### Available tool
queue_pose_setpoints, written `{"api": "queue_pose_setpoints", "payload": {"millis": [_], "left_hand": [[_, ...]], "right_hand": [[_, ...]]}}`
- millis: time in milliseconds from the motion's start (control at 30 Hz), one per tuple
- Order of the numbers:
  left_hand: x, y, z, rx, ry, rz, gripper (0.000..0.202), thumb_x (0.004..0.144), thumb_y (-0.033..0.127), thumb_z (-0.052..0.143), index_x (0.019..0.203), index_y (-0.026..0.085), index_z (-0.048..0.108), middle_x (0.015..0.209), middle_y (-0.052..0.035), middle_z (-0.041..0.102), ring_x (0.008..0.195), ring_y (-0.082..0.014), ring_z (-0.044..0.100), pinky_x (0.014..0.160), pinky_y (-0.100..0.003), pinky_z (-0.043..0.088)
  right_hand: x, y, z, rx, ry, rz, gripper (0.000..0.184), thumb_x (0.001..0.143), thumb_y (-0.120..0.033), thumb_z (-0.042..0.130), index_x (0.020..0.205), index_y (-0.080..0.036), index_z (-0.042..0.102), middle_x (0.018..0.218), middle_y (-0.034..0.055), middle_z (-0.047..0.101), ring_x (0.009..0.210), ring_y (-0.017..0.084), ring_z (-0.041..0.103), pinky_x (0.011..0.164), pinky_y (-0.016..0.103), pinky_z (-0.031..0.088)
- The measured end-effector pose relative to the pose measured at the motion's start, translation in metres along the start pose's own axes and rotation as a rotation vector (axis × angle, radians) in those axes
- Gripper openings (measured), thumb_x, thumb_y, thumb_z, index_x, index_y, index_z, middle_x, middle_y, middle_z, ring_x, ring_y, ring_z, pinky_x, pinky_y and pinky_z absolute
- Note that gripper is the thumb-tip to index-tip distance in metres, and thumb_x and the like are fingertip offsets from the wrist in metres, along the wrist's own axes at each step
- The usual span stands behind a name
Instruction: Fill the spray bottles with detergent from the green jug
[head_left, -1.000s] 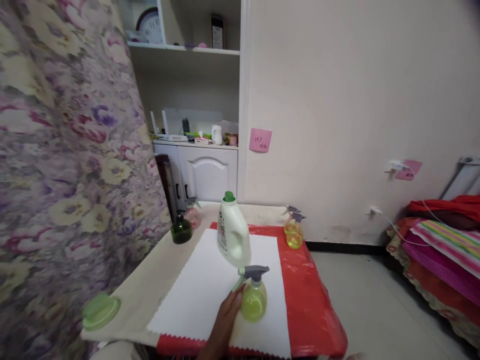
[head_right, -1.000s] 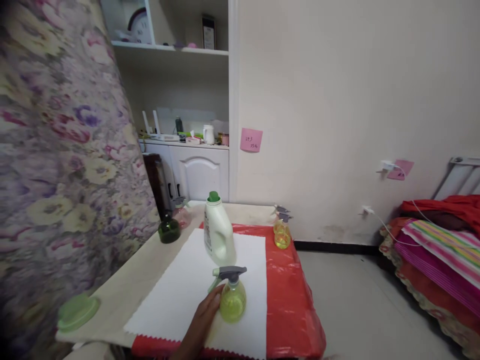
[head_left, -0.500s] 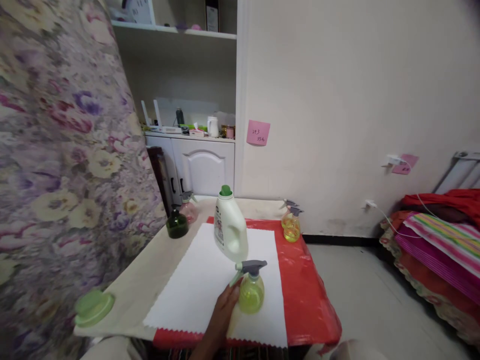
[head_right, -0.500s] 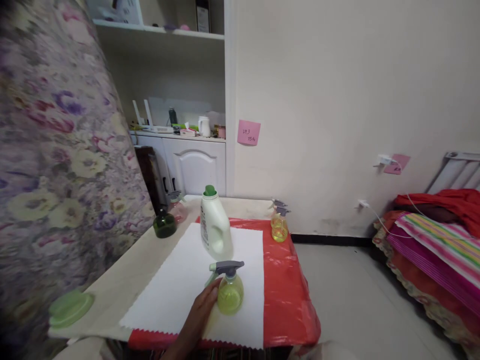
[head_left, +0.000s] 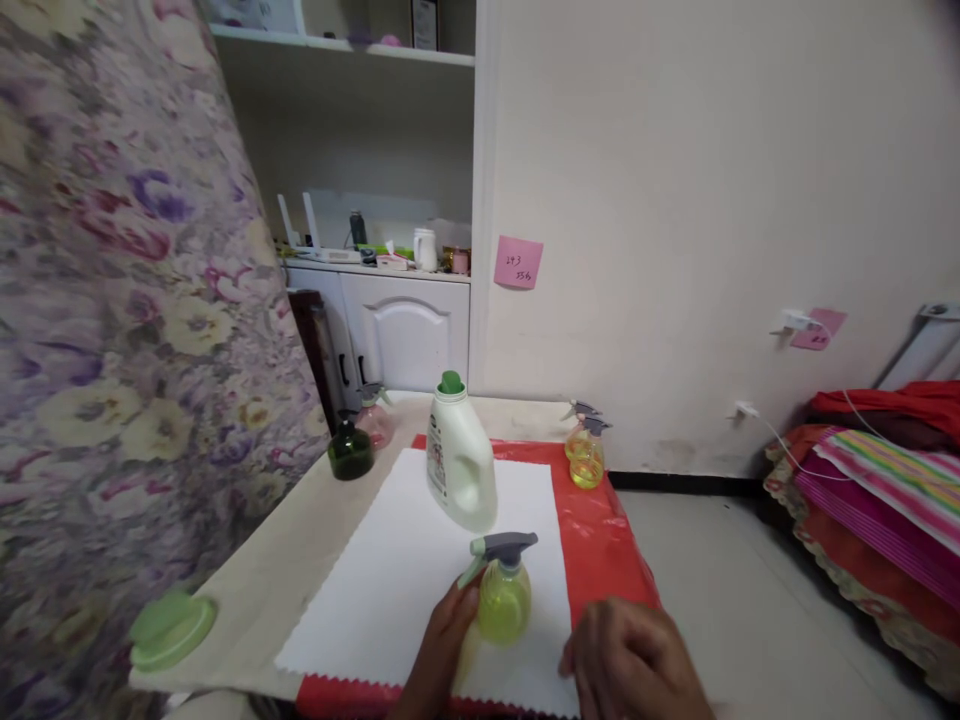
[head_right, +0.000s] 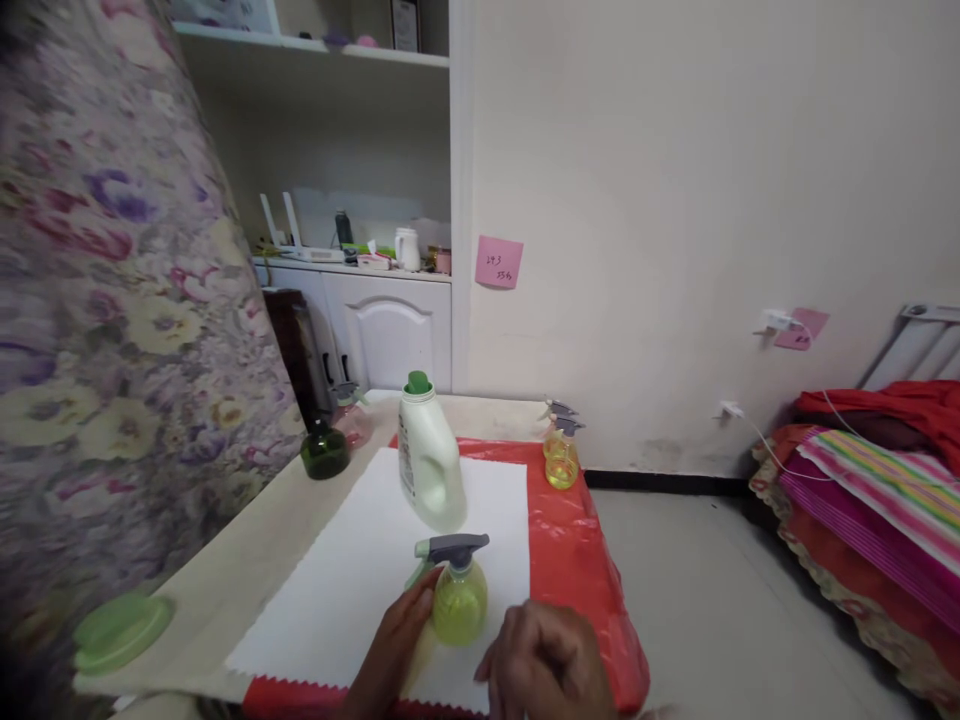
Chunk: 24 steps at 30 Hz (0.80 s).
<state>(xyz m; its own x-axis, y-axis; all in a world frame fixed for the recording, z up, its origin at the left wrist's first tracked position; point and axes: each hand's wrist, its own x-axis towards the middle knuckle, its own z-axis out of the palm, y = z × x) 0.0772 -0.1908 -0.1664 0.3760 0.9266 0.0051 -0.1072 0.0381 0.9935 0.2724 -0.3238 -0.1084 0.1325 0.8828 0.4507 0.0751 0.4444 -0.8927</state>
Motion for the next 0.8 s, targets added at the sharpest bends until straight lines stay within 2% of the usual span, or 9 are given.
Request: {"api": "queue_pose_setpoints", "payload": {"millis": [33,100,133,200,267,367,500,600,800], "left_hand": [[0.001,-0.002,-0.001,0.005,0.002,-0.003,0.051,0.081,0.053,0.056,0.119,0.02,0.065,0.128,-0.007,0.067,0.124,-0.0322,0.054,0.109,-0.049,0.038],[0.002,-0.005,-0.003,0.02,0.001,-0.006,0.051,0.082,0.053,0.056,0.12,0.02,0.064,0.129,-0.0072,0.066,0.125,-0.0315,0.054,0.111,-0.048,0.035],[0.003,-0.007,-0.004,0.03,0.002,-0.01,0.05,0.083,0.052,0.055,0.12,0.02,0.063,0.13,-0.0072,0.065,0.126,-0.0311,0.053,0.112,-0.048,0.034],[0.005,-0.008,-0.006,0.046,0.0,-0.021,0.05,0.083,0.051,0.055,0.121,0.02,0.063,0.131,-0.0069,0.065,0.127,-0.0306,0.053,0.112,-0.048,0.034],[0.007,-0.009,-0.008,0.043,0.0,-0.024,0.05,0.083,0.052,0.056,0.121,0.019,0.063,0.131,-0.0068,0.065,0.127,-0.0307,0.052,0.112,-0.048,0.034],[0.009,-0.008,-0.008,0.017,-0.003,-0.026,0.051,0.082,0.053,0.057,0.12,0.019,0.064,0.131,-0.0069,0.065,0.129,-0.0312,0.051,0.112,-0.047,0.036],[0.009,-0.008,-0.008,-0.003,0.001,-0.031,0.052,0.081,0.053,0.059,0.122,0.022,0.063,0.131,-0.0059,0.065,0.129,-0.0314,0.051,0.112,-0.048,0.035],[0.008,-0.008,-0.009,0.024,0.013,-0.028,0.052,0.08,0.055,0.059,0.121,0.022,0.065,0.131,-0.0064,0.065,0.129,-0.0313,0.05,0.115,-0.049,0.031],[0.007,0.005,-0.006,0.076,0.033,-0.038,0.056,0.077,0.059,0.059,0.118,0.021,0.066,0.131,-0.007,0.065,0.131,-0.0309,0.048,0.116,-0.048,0.026]], "right_hand": [[0.012,0.005,0.005,-0.02,0.035,0.083,0.03,0.085,-0.046,0.052,0.064,-0.025,0.056,0.047,-0.0058,0.061,0.043,0.013,0.06,0.062,0.033,0.056],[0.027,0.015,0.017,-0.128,0.155,0.324,0.012,0.075,-0.032,0.066,0.077,-0.022,0.059,0.071,0.0014,0.071,0.068,0.018,0.068,0.073,0.035,0.056],[0.031,0.02,0.024,-0.164,0.204,0.381,0.025,0.067,-0.024,0.071,0.09,-0.021,0.061,0.089,0.0054,0.072,0.087,0.022,0.068,0.085,0.038,0.053],[0.035,0.028,0.036,-0.213,0.22,0.432,0.067,0.055,-0.014,0.075,0.118,-0.019,0.054,0.123,0.0102,0.064,0.117,0.026,0.057,0.106,0.041,0.04],[0.039,0.033,0.047,-0.214,0.167,0.473,0.088,0.049,-0.01,0.076,0.13,-0.017,0.044,0.137,0.0116,0.053,0.13,0.027,0.045,0.112,0.04,0.032],[0.044,0.037,0.059,-0.189,0.109,0.486,0.098,0.044,-0.007,0.076,0.134,-0.016,0.038,0.136,0.0106,0.053,0.127,0.027,0.047,0.108,0.037,0.037],[0.048,0.049,0.068,-0.2,0.172,0.418,0.099,0.041,-0.002,0.073,0.133,-0.017,0.038,0.132,0.0093,0.055,0.125,0.028,0.048,0.107,0.034,0.039],[0.047,0.059,0.072,-0.192,0.141,0.38,0.098,0.045,-0.004,0.072,0.134,-0.019,0.034,0.137,0.0102,0.052,0.128,0.028,0.047,0.108,0.036,0.038],[0.052,0.058,0.071,-0.228,0.284,0.386,0.082,0.043,-0.002,0.069,0.121,-0.018,0.049,0.119,0.0079,0.064,0.114,0.029,0.057,0.101,0.038,0.043]]}}
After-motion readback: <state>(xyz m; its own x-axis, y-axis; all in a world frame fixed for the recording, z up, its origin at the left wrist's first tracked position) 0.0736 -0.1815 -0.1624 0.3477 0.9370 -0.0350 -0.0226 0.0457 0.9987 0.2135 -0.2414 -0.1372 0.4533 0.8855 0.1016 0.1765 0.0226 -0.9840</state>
